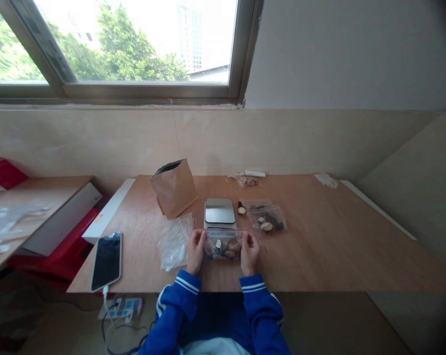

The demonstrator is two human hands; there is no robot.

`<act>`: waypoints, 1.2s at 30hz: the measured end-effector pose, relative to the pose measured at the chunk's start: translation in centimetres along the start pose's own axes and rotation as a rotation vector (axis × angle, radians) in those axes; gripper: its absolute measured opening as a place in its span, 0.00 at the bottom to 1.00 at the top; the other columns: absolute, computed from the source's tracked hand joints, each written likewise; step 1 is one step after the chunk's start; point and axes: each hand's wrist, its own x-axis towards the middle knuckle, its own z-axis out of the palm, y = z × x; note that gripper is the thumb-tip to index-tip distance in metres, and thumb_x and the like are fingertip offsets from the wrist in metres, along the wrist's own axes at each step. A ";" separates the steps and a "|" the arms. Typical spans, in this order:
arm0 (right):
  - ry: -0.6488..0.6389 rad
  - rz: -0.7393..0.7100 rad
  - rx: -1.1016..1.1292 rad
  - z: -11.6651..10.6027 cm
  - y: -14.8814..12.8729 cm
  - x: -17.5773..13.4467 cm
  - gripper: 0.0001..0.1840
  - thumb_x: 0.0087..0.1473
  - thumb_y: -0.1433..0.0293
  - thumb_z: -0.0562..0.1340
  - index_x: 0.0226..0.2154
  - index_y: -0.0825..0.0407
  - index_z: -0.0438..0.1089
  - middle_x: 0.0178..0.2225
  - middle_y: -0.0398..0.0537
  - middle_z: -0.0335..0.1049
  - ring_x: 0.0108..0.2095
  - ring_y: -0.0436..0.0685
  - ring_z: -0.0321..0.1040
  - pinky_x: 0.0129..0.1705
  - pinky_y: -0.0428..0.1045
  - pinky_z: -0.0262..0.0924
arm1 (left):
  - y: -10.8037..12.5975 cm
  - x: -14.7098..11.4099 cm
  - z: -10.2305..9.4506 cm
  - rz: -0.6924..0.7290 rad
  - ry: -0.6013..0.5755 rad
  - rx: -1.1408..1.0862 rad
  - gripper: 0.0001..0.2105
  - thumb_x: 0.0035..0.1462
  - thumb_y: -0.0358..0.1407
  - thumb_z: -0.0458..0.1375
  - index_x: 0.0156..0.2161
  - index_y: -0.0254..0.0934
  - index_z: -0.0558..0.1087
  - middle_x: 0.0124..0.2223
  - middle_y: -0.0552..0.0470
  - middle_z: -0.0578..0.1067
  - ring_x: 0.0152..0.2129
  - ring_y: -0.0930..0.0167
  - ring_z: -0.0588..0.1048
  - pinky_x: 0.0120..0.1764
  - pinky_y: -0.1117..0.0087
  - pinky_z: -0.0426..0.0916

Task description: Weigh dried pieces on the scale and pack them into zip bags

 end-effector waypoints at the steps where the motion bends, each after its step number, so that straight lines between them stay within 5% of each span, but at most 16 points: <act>1: -0.001 0.000 0.007 0.0 0.0 0.0 0.28 0.49 0.45 0.61 0.30 0.56 0.71 0.25 0.49 0.73 0.27 0.56 0.69 0.31 0.48 0.62 | 0.0 0.0 0.0 0.008 0.003 0.006 0.15 0.57 0.47 0.58 0.36 0.35 0.72 0.29 0.53 0.71 0.26 0.73 0.70 0.29 0.75 0.65; 12: 0.008 0.001 0.090 -0.3 0.0 0.1 0.25 0.50 0.47 0.61 0.28 0.54 0.70 0.24 0.46 0.71 0.27 0.54 0.68 0.32 0.48 0.62 | 0.1 -0.1 0.0 0.002 -0.014 -0.008 0.15 0.56 0.48 0.58 0.36 0.36 0.73 0.32 0.53 0.73 0.28 0.72 0.71 0.32 0.74 0.64; 20: -0.151 0.071 0.143 -0.4 0.2 0.2 0.24 0.48 0.51 0.65 0.39 0.54 0.71 0.34 0.50 0.76 0.34 0.57 0.72 0.36 0.49 0.65 | 0.0 -0.1 0.1 0.021 -0.013 0.003 0.14 0.53 0.45 0.62 0.38 0.36 0.73 0.31 0.53 0.73 0.29 0.72 0.70 0.33 0.72 0.64; 25: -0.265 0.126 0.145 -0.6 0.0 0.0 0.21 0.47 0.52 0.66 0.34 0.53 0.73 0.32 0.49 0.77 0.34 0.58 0.73 0.37 0.50 0.66 | 0.3 -0.1 0.0 0.020 -0.001 -0.021 0.13 0.52 0.45 0.62 0.36 0.36 0.73 0.30 0.53 0.72 0.29 0.71 0.70 0.33 0.72 0.64; 36: -0.215 0.090 0.115 -0.6 0.0 -0.1 0.24 0.47 0.52 0.66 0.36 0.56 0.75 0.33 0.52 0.77 0.34 0.59 0.72 0.34 0.50 0.66 | 0.0 -0.1 -0.1 -0.011 -0.033 -0.068 0.14 0.53 0.45 0.62 0.36 0.36 0.74 0.34 0.51 0.74 0.33 0.70 0.72 0.38 0.72 0.65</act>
